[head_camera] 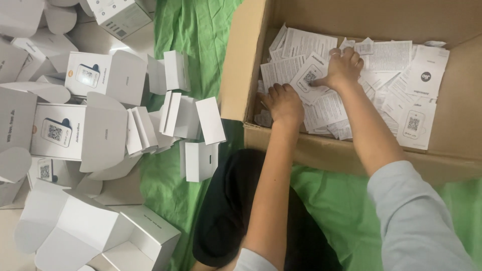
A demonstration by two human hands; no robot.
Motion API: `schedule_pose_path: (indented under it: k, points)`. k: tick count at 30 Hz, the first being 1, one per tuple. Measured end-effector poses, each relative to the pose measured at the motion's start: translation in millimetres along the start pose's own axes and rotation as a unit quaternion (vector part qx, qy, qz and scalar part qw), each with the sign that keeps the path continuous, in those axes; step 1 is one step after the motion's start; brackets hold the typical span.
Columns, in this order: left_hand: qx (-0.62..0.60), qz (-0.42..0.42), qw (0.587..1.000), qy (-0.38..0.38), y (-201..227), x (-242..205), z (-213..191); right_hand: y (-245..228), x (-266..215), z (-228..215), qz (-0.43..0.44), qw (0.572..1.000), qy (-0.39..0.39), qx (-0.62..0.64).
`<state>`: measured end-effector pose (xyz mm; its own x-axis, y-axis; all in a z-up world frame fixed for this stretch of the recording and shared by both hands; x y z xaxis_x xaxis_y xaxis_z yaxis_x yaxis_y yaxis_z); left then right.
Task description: The person packs electronic device boxes with manuals and accessory packets.
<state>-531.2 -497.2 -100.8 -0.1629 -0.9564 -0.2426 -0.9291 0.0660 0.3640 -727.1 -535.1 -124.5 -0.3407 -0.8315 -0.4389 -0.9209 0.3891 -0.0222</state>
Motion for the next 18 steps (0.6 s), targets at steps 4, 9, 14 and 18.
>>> schedule_pose_path:
  k: [4, 9, 14, 18]
  points:
    - [0.007, 0.002, 1.000, 0.013, -1, 0, 1, 6, 30, 21, -0.035, 0.990, 0.104, -0.088]
    - [-0.021, 0.007, 1.000, 0.013, 0, -4, -3, -14, -11, -18, -0.078, 0.991, 0.084, -0.065]
    - [-0.020, 0.003, 0.997, 0.077, -4, -2, -5, -40, -34, -61, -0.195, 0.968, 0.111, 0.111]
    - [-0.024, -0.006, 0.995, 0.099, 3, -13, -46, -48, -48, -81, -0.229, 0.927, 0.030, 0.296]
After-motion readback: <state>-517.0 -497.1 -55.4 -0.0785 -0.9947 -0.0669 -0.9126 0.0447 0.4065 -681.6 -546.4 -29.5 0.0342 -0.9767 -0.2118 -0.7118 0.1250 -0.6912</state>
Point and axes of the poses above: each hand's wrist, its own x-axis towards the middle knuckle, its own z-axis out of the palm, y = z × x, the point moved 10 cm from there along x, towards the middle knuckle, and after that the axes turned 10 degrees about -x, right-handed, at the moved point
